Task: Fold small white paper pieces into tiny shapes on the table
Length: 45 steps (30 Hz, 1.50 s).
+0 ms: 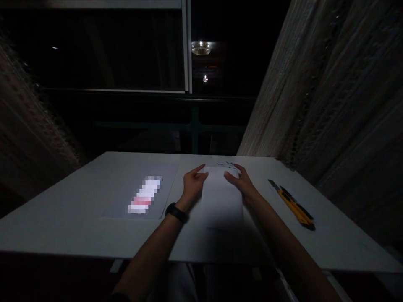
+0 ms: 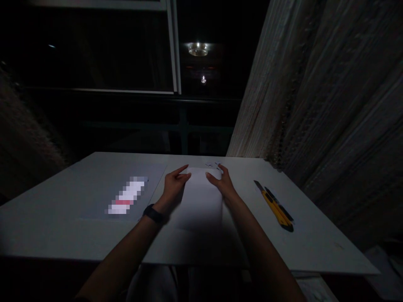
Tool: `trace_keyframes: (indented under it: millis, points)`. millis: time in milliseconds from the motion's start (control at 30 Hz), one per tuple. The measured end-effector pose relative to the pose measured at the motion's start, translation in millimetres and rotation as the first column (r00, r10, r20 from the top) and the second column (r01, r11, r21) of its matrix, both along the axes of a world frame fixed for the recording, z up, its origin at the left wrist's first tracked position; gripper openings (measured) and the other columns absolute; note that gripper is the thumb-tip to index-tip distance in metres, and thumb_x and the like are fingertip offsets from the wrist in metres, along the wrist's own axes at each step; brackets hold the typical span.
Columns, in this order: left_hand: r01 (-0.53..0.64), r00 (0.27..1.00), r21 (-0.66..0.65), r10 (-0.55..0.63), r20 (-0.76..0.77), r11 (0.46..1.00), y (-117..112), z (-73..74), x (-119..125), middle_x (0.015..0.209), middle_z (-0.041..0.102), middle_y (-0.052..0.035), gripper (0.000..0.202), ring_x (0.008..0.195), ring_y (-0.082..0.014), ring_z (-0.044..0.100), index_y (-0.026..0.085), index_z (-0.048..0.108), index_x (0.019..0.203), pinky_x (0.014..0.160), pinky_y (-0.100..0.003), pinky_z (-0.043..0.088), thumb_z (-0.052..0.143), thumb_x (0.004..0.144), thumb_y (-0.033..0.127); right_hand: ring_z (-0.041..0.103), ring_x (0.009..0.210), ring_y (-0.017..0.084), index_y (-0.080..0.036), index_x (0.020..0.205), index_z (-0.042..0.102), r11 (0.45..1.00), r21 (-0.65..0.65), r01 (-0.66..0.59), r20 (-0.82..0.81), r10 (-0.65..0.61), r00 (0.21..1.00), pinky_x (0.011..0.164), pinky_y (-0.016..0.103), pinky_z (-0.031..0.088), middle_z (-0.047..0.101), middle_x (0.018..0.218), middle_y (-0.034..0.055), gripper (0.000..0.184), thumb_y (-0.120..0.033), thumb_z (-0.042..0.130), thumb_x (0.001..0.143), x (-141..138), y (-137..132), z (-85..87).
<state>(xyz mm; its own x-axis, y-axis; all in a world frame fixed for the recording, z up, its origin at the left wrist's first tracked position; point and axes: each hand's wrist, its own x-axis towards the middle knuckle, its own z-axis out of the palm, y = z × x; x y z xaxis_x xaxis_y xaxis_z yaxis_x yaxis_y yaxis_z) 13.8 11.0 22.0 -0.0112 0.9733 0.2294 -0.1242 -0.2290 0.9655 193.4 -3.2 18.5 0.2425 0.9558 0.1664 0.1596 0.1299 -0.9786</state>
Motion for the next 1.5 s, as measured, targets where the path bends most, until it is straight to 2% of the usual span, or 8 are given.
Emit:
trace_keyframes:
  millis: [100, 400, 600, 700, 767, 1000, 1333, 1500]
  points:
    - [0.027, 0.999, -0.028, -0.027, 0.028, 0.999, -1, -2.0, -7, 0.066, 0.067, -0.0031, 0.057, 0.059, -0.0121, 0.059, 0.010, 0.060, 0.113, 0.057, -0.024, 0.045, 0.072, 0.061, 0.030, 0.062, 0.085, 0.022, -0.024, 0.123, 0.038, 0.995, -0.033, -0.092, -0.095, 0.088, 0.992, 0.065, 0.035, 0.053, 0.057, 0.111, 0.0113, 0.078, -0.045, 0.073, 0.057, -6, -4, -4.2]
    - [0.128, 0.992, -0.079, -0.129, -0.004, 0.989, 0, -2.8, -25, 0.056, 0.061, -0.0009, 0.051, 0.049, -0.0087, 0.053, 0.007, 0.064, 0.103, 0.050, -0.021, 0.042, 0.075, 0.059, 0.031, 0.060, 0.074, 0.020, -0.022, 0.105, 0.048, 0.989, 0.015, -0.148, -0.109, 0.149, 0.983, 0.059, 0.032, 0.052, 0.058, 0.089, 0.0032, 0.063, -0.037, 0.076, 0.050, -4, -5, -5.0]
    - [0.257, 0.961, -0.154, -0.235, 0.148, 0.954, -6, 4.7, -30, 0.075, 0.066, -0.0080, 0.052, 0.062, -0.0142, 0.061, 0.007, 0.063, 0.102, 0.055, -0.025, 0.049, 0.077, 0.057, 0.029, 0.060, 0.082, 0.021, -0.024, 0.112, 0.046, 0.980, 0.059, -0.192, -0.105, 0.197, 0.975, 0.066, 0.034, 0.052, 0.059, 0.097, 0.0042, 0.069, -0.034, 0.076, 0.050, -3, -6, -2.3]
    - [0.374, 0.919, -0.154, -0.343, 0.193, 0.915, -6, 5.7, -34, 0.074, 0.065, -0.0044, 0.058, 0.061, -0.0124, 0.060, 0.012, 0.060, 0.111, 0.054, -0.023, 0.049, 0.077, 0.057, 0.025, 0.060, 0.083, 0.021, -0.024, 0.108, 0.050, 0.974, 0.060, -0.218, -0.092, 0.223, 0.970, 0.068, 0.034, 0.052, 0.059, 0.097, 0.0038, 0.065, -0.033, 0.077, 0.050, -3, -7, 0.4]
    - [0.409, 0.901, -0.154, -0.372, 0.221, 0.899, -5, 4.2, -37, 0.075, 0.064, -0.0035, 0.053, 0.060, -0.0103, 0.059, 0.014, 0.062, 0.109, 0.052, -0.020, 0.047, 0.077, 0.058, 0.024, 0.060, 0.083, 0.021, -0.025, 0.107, 0.051, 0.970, 0.059, -0.237, -0.093, 0.241, 0.966, 0.069, 0.034, 0.052, 0.059, 0.096, 0.0031, 0.064, -0.032, 0.078, 0.050, -3, -9, 1.6]
    - [0.395, 0.903, -0.179, -0.345, 0.256, 0.901, -7, 5.2, -38, 0.082, 0.065, -0.0060, 0.041, 0.066, -0.0128, 0.061, 0.013, 0.068, 0.092, 0.057, -0.023, 0.047, 0.079, 0.053, 0.020, 0.061, 0.081, 0.023, -0.027, 0.111, 0.050, 0.958, 0.059, -0.279, -0.133, 0.285, 0.949, 0.070, 0.039, 0.051, 0.062, 0.091, 0.0022, 0.069, -0.031, 0.079, 0.049, -7, -11, 3.2]
    - [0.388, 0.895, -0.151, -0.332, 0.299, 0.909, -11, 11.1, -37, 0.072, 0.065, -0.0037, 0.033, 0.061, -0.0124, 0.060, 0.012, 0.070, 0.079, 0.058, -0.025, 0.047, 0.080, 0.048, 0.017, 0.062, 0.081, 0.024, -0.027, 0.115, 0.048, 0.955, 0.068, -0.289, -0.138, 0.296, 0.945, 0.071, 0.042, 0.051, 0.063, 0.095, 0.0037, 0.073, -0.032, 0.079, 0.049, -10, -13, 2.3]
    - [0.389, 0.888, -0.143, -0.329, 0.322, 0.910, -14, 15.5, -35, 0.072, 0.067, -0.0043, 0.025, 0.064, -0.0132, 0.061, 0.012, 0.070, 0.074, 0.062, -0.025, 0.048, 0.079, 0.051, 0.019, 0.061, 0.087, 0.025, -0.028, 0.116, 0.049, 0.954, 0.087, -0.287, -0.109, 0.295, 0.949, 0.074, 0.043, 0.050, 0.061, 0.102, 0.0047, 0.073, -0.033, 0.079, 0.049, -11, -12, 0.8]
